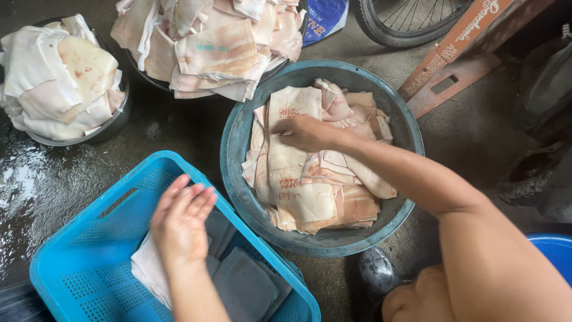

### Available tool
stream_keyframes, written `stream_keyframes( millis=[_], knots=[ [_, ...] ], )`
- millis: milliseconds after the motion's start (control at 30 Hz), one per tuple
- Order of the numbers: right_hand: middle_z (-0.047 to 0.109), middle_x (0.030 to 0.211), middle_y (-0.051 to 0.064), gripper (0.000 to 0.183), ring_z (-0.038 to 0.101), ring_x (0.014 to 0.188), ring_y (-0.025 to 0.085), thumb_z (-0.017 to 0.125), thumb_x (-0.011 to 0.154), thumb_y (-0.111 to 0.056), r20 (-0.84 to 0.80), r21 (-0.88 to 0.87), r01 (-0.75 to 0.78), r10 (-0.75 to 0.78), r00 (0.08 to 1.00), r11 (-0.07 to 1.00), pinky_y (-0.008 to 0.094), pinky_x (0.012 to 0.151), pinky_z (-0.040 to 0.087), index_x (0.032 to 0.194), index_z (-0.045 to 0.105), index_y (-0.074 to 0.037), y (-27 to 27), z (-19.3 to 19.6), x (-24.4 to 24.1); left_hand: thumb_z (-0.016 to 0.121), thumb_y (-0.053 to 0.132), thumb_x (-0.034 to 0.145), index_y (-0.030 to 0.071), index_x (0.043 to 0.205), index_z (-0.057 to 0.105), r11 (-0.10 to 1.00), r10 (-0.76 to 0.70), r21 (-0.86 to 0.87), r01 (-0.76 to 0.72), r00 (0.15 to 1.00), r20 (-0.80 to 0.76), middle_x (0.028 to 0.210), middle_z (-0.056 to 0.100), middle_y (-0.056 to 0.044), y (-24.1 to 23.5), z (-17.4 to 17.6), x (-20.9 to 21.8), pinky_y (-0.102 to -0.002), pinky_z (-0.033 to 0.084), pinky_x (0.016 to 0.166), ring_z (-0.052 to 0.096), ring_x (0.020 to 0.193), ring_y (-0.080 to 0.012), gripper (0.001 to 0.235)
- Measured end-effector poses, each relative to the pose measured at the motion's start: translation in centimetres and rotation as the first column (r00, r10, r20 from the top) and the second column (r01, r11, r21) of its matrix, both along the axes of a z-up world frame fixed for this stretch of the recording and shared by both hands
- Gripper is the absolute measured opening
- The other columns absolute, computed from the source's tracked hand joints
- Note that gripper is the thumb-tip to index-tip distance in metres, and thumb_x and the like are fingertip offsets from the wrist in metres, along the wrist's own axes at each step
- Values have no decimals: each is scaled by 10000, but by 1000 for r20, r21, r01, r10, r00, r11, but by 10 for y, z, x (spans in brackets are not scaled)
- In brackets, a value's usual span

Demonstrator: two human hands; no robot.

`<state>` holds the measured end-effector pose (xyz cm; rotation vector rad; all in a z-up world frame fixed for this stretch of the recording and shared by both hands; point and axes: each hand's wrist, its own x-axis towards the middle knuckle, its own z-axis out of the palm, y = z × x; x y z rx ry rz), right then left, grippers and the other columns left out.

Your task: The person sorts through large pieces of pork skin from a large basin and places them into a blue plastic basket.

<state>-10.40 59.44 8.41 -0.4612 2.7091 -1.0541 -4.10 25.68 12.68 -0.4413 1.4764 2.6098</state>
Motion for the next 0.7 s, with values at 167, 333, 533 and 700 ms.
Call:
stream_keyframes(
  millis=[167, 333, 533, 700],
  knots=[
    [613, 1291, 263, 868, 644, 1064, 412, 847, 764, -441, 226, 534, -138, 16, 974, 834, 506, 874, 524, 1442, 489, -36, 83, -69, 51, 614, 56, 940, -23, 1254, 595, 978, -182, 123, 169, 978, 105, 1025, 667, -166, 87, -34, -22, -453, 605, 859, 705, 921, -316, 324],
    [620, 1404, 197, 896, 647, 1220, 384, 650, 829, -572, 170, 608, -46, -74, 983, 793, 472, 961, 548, 1565, 424, -115, 107, -98, 71, 603, 76, 924, 63, 1212, 594, 960, -265, 162, 227, 924, 276, 1077, 643, -131, 149, -91, -32, -419, 601, 794, 698, 907, -295, 289],
    [342, 1598, 196, 924, 476, 1394, 398, 663, 884, -623, 248, 616, 5, -200, 948, 788, 518, 1095, 473, 1549, 328, -75, 129, -103, 71, 616, 82, 908, 92, 1177, 611, 972, -221, 8, 236, 898, 380, 1062, 664, -108, 166, -116, -29, -400, 577, 729, 704, 853, -280, 270],
    [164, 1599, 343, 1174, 362, 1380, 578, 811, 784, -367, 375, 715, -33, -342, 862, 699, 525, 1065, 471, 1619, 79, 12, 104, -86, 106, 631, 73, 898, 84, 1176, 624, 977, -173, -67, 203, 934, 312, 1033, 676, -101, 161, -117, -28, -365, 569, 717, 697, 835, -255, 278]
  ],
)
